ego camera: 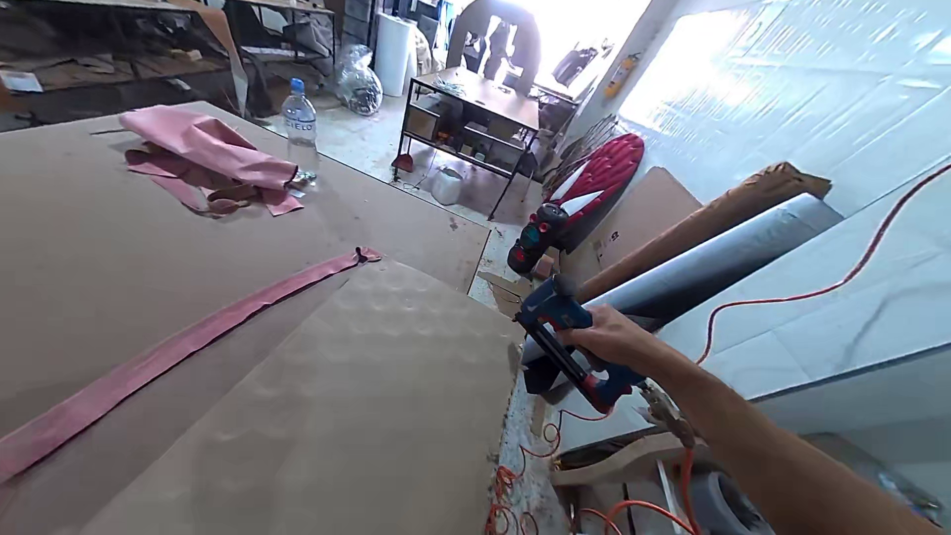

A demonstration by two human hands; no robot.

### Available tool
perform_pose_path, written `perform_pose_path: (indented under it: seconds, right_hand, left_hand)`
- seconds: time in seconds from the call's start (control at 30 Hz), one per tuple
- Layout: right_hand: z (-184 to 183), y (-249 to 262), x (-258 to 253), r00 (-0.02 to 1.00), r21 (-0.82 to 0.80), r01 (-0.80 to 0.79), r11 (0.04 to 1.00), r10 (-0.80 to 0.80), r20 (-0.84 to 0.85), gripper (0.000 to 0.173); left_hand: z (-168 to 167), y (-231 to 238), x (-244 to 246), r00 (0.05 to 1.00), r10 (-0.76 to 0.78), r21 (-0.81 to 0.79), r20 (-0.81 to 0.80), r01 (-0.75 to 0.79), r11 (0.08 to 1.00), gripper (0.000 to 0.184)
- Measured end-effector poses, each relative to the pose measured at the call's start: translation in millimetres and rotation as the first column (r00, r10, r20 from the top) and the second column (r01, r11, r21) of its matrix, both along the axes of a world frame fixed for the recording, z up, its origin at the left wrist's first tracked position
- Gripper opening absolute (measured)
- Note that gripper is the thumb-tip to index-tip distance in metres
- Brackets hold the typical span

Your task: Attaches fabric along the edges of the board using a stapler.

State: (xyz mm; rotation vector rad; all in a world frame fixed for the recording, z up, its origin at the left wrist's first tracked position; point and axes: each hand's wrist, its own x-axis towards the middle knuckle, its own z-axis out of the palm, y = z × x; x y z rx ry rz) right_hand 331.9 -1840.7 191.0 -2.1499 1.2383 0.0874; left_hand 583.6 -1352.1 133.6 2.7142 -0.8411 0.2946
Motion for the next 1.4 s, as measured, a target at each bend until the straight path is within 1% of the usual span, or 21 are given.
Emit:
perform_pose_path:
  seconds: [0.03, 0.07, 0.13, 0.2, 0.27, 0.3, 0.37, 0.47, 0.53, 0.63, 0.77, 0.83, 0.9, 0.97, 1.03, 1.1, 1.17, 1.2, 1.27, 1.33, 1.4]
  right_hand:
    - [-2, -11, -1, 0.996, -0.002, -0.091, 0.996, 0.091, -0.016, 0.019]
    - [-2, -24, -2, 0.976, -0.014, -0.214, 0.977, 0.213, -0.04, 0.016]
    - [8, -50, 1, 0.898, -0.044, -0.434, 0.9, 0.428, -0.107, 0.007]
    - [17, -80, 12, 0.782, -0.134, -0.619, 0.774, 0.591, -0.199, 0.007]
    - [26, -109, 30, 0.638, -0.222, -0.768, 0.601, 0.688, -0.346, 0.014]
    - [28, -122, 40, 0.57, -0.235, -0.821, 0.521, 0.721, -0.393, 0.017]
    - [25, -145, 61, 0.443, -0.237, -0.896, 0.375, 0.784, -0.436, 0.012]
    - [16, -159, 92, 0.291, -0.118, -0.956, 0.268, 0.82, -0.492, 0.011]
    - [9, -164, 107, 0.228, -0.059, -0.971, 0.23, 0.833, -0.504, 0.009]
    - [-1, -172, 115, 0.205, -0.048, -0.977, 0.207, 0.854, -0.478, 0.009]
    - [-10, -174, 116, 0.216, -0.012, -0.971, 0.239, 0.856, -0.47, 0.012]
    - [-10, -179, 121, 0.196, -0.019, -0.978, 0.209, 0.879, -0.435, 0.013]
    - [-9, -185, 121, 0.179, -0.083, -0.984, 0.159, 0.912, -0.37, 0.019]
    - [-6, -191, 111, 0.198, -0.188, -0.971, 0.147, 0.937, -0.288, 0.025]
    - [-3, -190, 93, 0.281, -0.241, -0.944, 0.225, 0.931, -0.234, 0.027]
    - [-2, -187, 73, 0.372, -0.22, -0.919, 0.327, 0.905, -0.206, 0.025]
    - [-6, -185, 63, 0.42, -0.166, -0.905, 0.393, 0.888, -0.188, 0.023]
    - [-8, -184, 61, 0.433, -0.136, -0.9, 0.413, 0.881, -0.191, 0.022]
    - [-14, -182, 62, 0.44, -0.086, -0.898, 0.432, 0.87, -0.223, 0.025]
    - [-20, -181, 63, 0.441, -0.07, -0.896, 0.439, 0.859, -0.259, 0.028]
    - [-23, -180, 62, 0.446, -0.082, -0.893, 0.442, 0.846, -0.294, 0.03]
  left_hand:
    - [-11, -33, 4, 0.984, -0.174, -0.082, -0.025, 0.172, 0.982, 0.048]
    - [-26, -71, 3, 0.954, -0.3, -0.139, -0.018, 0.294, 0.946, 0.045]
    - [-49, -160, 2, 0.893, -0.439, -0.127, -0.1, 0.426, 0.896, 0.044]
    - [-64, -246, 13, 0.861, -0.474, -0.089, -0.184, 0.466, 0.881, 0.05]
    - [-76, -309, 40, 0.878, -0.414, -0.012, -0.242, 0.423, 0.906, 0.059]
    - [-85, -329, 57, 0.893, -0.349, 0.037, -0.283, 0.374, 0.927, 0.064]
    - [-105, -348, 83, 0.919, -0.228, 0.108, -0.323, 0.275, 0.955, 0.074]
    - [-115, -352, 87, 0.943, -0.189, 0.11, -0.274, 0.226, 0.968, 0.078]
    - [-113, -351, 85, 0.943, -0.18, 0.103, -0.28, 0.215, 0.971, 0.077]
    - [-113, -352, 86, 0.948, -0.172, 0.084, -0.267, 0.2, 0.976, 0.077]
    - [-115, -352, 87, 0.946, -0.168, 0.087, -0.277, 0.199, 0.976, 0.077]
    - [-113, -352, 90, 0.945, -0.161, 0.098, -0.284, 0.196, 0.976, 0.078]
    - [-113, -351, 90, 0.951, -0.173, 0.097, -0.256, 0.203, 0.974, 0.08]
    - [-111, -352, 78, 0.96, -0.227, 0.033, -0.161, 0.235, 0.971, 0.077]
    - [-101, -369, 52, 0.937, -0.339, -0.034, -0.088, 0.337, 0.941, 0.066]
    - [-91, -405, 19, 0.876, -0.453, -0.043, -0.163, 0.453, 0.891, 0.06]
    - [-89, -446, -7, 0.814, -0.504, -0.048, -0.29, 0.514, 0.857, 0.056]
    - [-88, -463, -15, 0.78, -0.496, -0.022, -0.382, 0.529, 0.848, 0.055]
    - [-81, -487, -19, 0.694, -0.39, 0.125, -0.605, 0.567, 0.814, 0.058]
    - [-75, -499, -19, 0.679, -0.32, 0.25, -0.66, 0.6, 0.76, 0.052]
    - [-73, -502, -18, 0.68, -0.325, 0.265, -0.657, 0.612, 0.745, 0.046]
